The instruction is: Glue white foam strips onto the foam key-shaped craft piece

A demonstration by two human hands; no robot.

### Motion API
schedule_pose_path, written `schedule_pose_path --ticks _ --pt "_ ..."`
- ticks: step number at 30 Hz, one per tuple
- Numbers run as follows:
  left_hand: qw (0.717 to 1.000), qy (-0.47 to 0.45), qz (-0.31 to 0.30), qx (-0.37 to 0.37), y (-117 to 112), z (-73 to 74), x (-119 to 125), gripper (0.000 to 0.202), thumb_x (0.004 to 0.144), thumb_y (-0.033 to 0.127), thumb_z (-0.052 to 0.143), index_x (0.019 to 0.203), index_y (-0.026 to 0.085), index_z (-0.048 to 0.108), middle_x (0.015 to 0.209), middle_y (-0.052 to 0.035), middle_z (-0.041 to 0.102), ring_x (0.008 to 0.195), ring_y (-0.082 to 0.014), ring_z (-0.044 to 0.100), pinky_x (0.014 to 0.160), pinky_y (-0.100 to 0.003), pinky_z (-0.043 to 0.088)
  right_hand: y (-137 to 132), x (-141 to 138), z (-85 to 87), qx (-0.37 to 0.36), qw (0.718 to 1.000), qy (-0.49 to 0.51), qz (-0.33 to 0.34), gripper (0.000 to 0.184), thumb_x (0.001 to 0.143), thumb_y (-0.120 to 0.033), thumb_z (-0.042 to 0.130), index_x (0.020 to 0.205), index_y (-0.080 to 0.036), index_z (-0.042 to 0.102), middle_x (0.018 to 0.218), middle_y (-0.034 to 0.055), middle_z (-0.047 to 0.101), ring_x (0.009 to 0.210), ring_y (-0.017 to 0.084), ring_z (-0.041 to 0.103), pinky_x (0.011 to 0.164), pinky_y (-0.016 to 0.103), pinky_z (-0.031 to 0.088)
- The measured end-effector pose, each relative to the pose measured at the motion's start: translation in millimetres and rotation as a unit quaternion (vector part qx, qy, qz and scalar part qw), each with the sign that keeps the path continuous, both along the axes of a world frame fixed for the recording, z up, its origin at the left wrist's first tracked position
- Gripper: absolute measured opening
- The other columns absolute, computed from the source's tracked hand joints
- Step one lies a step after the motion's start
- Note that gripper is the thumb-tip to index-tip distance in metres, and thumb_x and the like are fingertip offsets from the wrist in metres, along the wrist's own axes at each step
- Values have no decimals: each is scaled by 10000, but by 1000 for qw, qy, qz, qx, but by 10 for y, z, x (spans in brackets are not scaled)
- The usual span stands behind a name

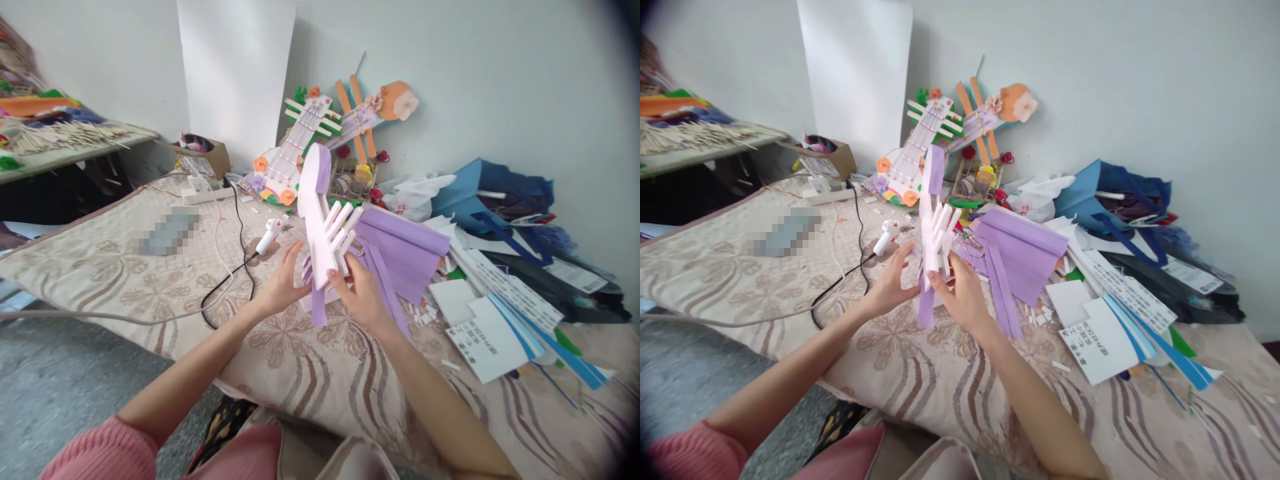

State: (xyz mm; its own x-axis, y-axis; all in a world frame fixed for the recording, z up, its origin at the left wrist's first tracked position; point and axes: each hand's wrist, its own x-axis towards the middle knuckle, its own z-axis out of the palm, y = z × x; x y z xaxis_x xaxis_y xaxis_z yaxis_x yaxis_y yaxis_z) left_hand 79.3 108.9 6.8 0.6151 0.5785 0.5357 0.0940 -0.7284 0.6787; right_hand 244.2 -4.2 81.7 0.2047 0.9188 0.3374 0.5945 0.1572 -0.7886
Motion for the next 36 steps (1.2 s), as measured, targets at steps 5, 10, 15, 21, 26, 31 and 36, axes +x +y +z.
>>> schedule_pose_path --ticks 5,10,15,21,26,31,36 --pt "999 -31 -15 -8 101 65 91 847 831 354 716 1529 258 246 1542 -185 380 1453 -355 377 1173 -559 375 9 7 138 21 1000 -7 -9 338 959 -533 497 997 -214 604 815 40 681 697 193 655 606 287 530" --pt "999 -29 -18 -37 138 136 147 781 830 301 702 1496 250 299 1536 -170 404 1431 -340 418 1171 -549 375 -10 52 127 24 999 9 -23 328 956 -526 514 942 -212 608 763 27 671 661 186 643 590 287 531" --pt "999 -20 -28 -39 100 144 128 818 819 327 725 1506 249 288 1554 -172 389 1453 -334 393 1188 -532 356 -40 166 27 23 994 92 -44 391 936 -567 535 1001 -197 645 791 37 677 676 196 657 610 319 583" --pt "994 -45 -1 -99 21 288 -20 539 891 390 670 1375 249 478 1471 -137 500 1387 -305 470 1090 -484 452 -77 350 -77 44 972 217 -72 442 915 -582 549 1055 -180 671 907 62 701 732 196 672 553 310 606" --pt "993 -73 95 -5 -10 449 13 160 947 268 587 878 183 704 907 -68 663 926 -217 623 925 -407 491 -86 400 -163 46 952 293 -76 449 885 -575 594 1092 -187 685 958 58 725 744 184 673 542 287 600" --pt "996 17 73 44 -59 500 95 130 906 225 652 976 186 754 915 -70 626 917 -224 585 868 -393 476 -95 389 -178 56 939 329 -87 406 858 -563 632 1026 -199 700 895 37 729 724 172 671 549 275 600" --pt "994 54 69 69 -85 514 175 126 912 219 631 926 179 749 898 -67 624 905 -222 569 855 -379 465 -103 389 -198 54 938 333 -84 404 857 -566 634 1008 -196 695 904 41 734 752 180 682 579 285 609"
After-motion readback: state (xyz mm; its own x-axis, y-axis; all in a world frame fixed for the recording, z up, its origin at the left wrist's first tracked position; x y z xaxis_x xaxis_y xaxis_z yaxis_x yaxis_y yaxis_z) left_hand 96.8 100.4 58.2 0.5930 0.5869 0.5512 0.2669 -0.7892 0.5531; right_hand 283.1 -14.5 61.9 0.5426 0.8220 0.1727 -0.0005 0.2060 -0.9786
